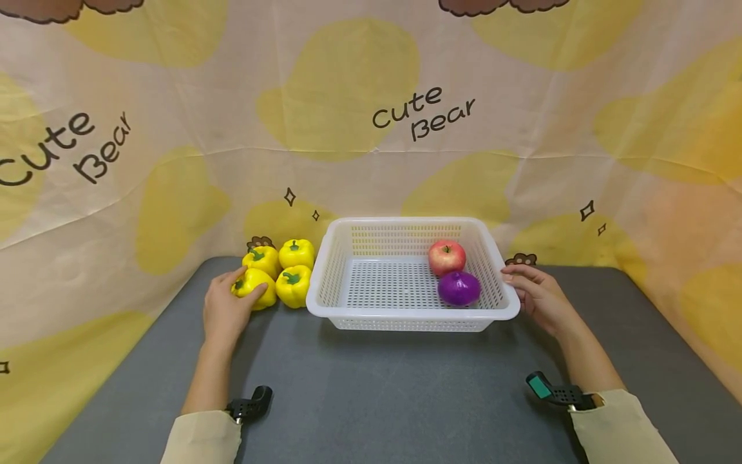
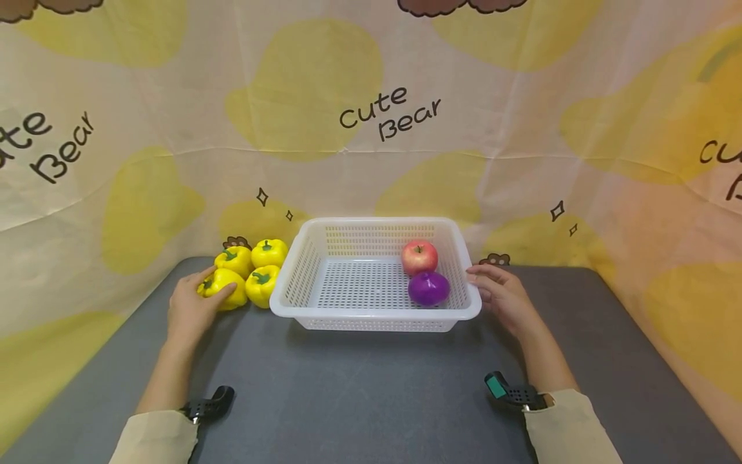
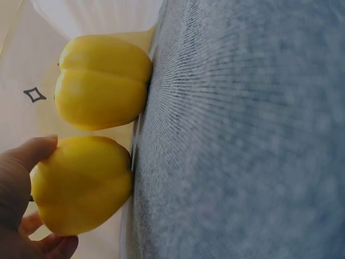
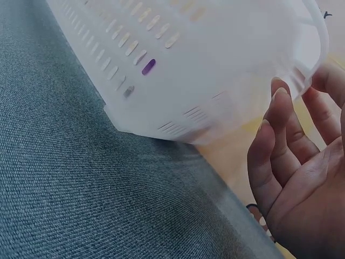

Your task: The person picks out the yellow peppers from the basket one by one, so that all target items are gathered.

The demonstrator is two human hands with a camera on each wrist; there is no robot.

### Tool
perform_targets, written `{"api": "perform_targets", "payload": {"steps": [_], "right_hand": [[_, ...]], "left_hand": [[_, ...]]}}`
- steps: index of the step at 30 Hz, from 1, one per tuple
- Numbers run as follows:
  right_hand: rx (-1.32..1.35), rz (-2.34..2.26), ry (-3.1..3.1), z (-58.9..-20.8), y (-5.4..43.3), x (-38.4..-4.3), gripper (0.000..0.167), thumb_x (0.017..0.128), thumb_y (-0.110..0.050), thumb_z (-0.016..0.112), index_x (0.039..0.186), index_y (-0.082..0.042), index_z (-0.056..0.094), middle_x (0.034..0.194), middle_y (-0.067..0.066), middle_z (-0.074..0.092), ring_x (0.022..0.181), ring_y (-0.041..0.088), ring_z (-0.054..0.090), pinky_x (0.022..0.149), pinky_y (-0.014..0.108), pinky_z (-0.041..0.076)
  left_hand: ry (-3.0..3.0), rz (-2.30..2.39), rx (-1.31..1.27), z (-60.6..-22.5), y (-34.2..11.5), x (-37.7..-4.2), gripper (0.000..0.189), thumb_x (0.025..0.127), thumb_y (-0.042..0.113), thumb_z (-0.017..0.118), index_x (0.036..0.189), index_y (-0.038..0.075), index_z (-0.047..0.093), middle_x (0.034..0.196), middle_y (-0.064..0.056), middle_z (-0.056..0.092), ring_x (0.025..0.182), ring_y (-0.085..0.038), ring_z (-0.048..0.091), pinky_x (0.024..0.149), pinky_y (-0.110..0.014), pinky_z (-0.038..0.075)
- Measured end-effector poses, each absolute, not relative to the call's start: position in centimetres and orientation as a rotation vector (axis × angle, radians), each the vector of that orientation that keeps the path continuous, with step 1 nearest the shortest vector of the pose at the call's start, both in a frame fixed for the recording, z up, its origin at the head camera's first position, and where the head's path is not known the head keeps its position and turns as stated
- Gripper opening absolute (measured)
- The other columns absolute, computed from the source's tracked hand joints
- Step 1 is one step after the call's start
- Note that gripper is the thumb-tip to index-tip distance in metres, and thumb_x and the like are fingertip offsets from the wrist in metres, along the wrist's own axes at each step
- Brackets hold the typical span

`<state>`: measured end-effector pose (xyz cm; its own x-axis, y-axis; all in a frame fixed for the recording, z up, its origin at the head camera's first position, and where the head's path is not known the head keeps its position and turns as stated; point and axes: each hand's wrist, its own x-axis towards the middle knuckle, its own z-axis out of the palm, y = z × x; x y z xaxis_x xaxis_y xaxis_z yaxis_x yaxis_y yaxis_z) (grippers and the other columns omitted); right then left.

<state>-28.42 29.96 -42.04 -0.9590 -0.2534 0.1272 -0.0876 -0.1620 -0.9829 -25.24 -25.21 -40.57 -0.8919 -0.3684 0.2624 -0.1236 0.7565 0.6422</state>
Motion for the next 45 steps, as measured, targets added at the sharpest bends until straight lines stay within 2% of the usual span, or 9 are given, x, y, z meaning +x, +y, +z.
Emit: {"api": "perform_targets", "payload": {"steps": [7,11,14,22,33,35,36,40,45], "right_hand": [[-0.428,-2.297,1.930,-42.1,30.0,-28.4,0.027,0.103,-0.006,0.052,0.104,-0.024,0.073,0.100,-0.008,0.074,0.084,0.010,0.076,0.069,0.030,0.063],[-0.435,-2.295,1.927,-42.1,30.1,-28.2,0.028,0.103,-0.006,0.052,0.104,-0.024,0.073,0.100,-0.008,0.074,0.084,0.011,0.076,0.069,0.030,0.063],[-0.432,-2.303,1.926,-42.0,30.2,-28.1,0.028,0.103,-0.005,0.052,0.104,-0.024,0.073,0.100,-0.008,0.074,0.084,0.010,0.076,0.069,0.030,0.063],[-0.429,-2.291,1.942,-42.0,30.0,-28.0,0.026,0.103,-0.006,0.052,0.105,-0.023,0.072,0.101,-0.008,0.074,0.085,0.011,0.076,0.069,0.029,0.062],[-0.275,-2.069,2.279,-41.2,29.8,-27.4,0.015,0.102,-0.019,0.060,0.104,-0.030,0.071,0.099,-0.017,0.069,0.081,0.007,0.073,0.071,0.028,0.062],[-0.228,-1.968,2.394,-40.8,29.8,-27.1,0.012,0.101,-0.025,0.062,0.109,-0.024,0.071,0.099,-0.019,0.067,0.081,0.006,0.071,0.072,0.027,0.061],[-0.207,-1.909,2.454,-40.5,29.7,-27.0,0.016,0.100,-0.027,0.063,0.112,-0.020,0.071,0.100,-0.019,0.066,0.081,0.005,0.070,0.073,0.027,0.061],[-0.170,-1.692,2.629,-39.1,29.7,-26.3,0.042,0.099,-0.033,0.065,0.128,-0.003,0.064,0.108,-0.005,0.066,0.081,0.006,0.070,0.073,0.028,0.061],[-0.207,-1.465,2.743,-37.6,30.0,-25.4,0.051,0.099,-0.032,0.064,0.137,0.000,0.055,0.118,0.022,0.068,0.082,0.014,0.073,0.074,0.034,0.062]], "left_hand": [[-2.658,-0.597,0.250,-40.4,-24.6,-25.2,0.063,0.095,0.037,0.068,0.148,0.008,0.051,0.148,-0.029,0.044,0.123,-0.054,0.046,0.098,-0.066,0.042],[-2.753,-0.555,0.201,-40.4,-24.4,-25.1,0.059,0.104,0.042,0.050,0.154,0.011,0.043,0.153,-0.031,0.037,0.127,-0.057,0.041,0.099,-0.070,0.039],[-2.772,-0.617,0.198,-40.4,-24.3,-25.2,0.057,0.107,0.040,0.038,0.156,0.012,0.039,0.155,-0.030,0.033,0.129,-0.056,0.038,0.102,-0.070,0.036],[-2.685,-0.553,0.157,-40.3,-23.9,-25.2,0.054,0.098,0.034,0.062,0.145,0.009,0.054,0.148,-0.032,0.043,0.119,-0.056,0.046,0.098,-0.067,0.040],[-2.737,-0.655,0.153,-39.9,-23.6,-25.1,0.059,0.101,0.039,0.057,0.151,0.009,0.047,0.154,-0.033,0.033,0.132,-0.059,0.040,0.108,-0.070,0.034],[-2.733,-0.675,0.146,-39.8,-23.5,-25.2,0.059,0.101,0.039,0.058,0.151,0.009,0.047,0.155,-0.032,0.032,0.134,-0.058,0.039,0.109,-0.070,0.034],[-2.730,-0.682,0.144,-39.7,-23.5,-25.2,0.059,0.101,0.039,0.058,0.151,0.009,0.047,0.156,-0.032,0.032,0.135,-0.058,0.038,0.109,-0.070,0.033],[-2.720,-0.720,0.143,-39.2,-23.0,-25.1,0.061,0.100,0.039,0.059,0.152,0.009,0.046,0.158,-0.030,0.030,0.140,-0.055,0.034,0.111,-0.070,0.031],[-2.690,-0.763,0.126,-38.2,-22.1,-24.8,0.063,0.100,0.041,0.059,0.152,0.008,0.044,0.160,-0.027,0.031,0.143,-0.052,0.031,0.113,-0.070,0.030]]}}
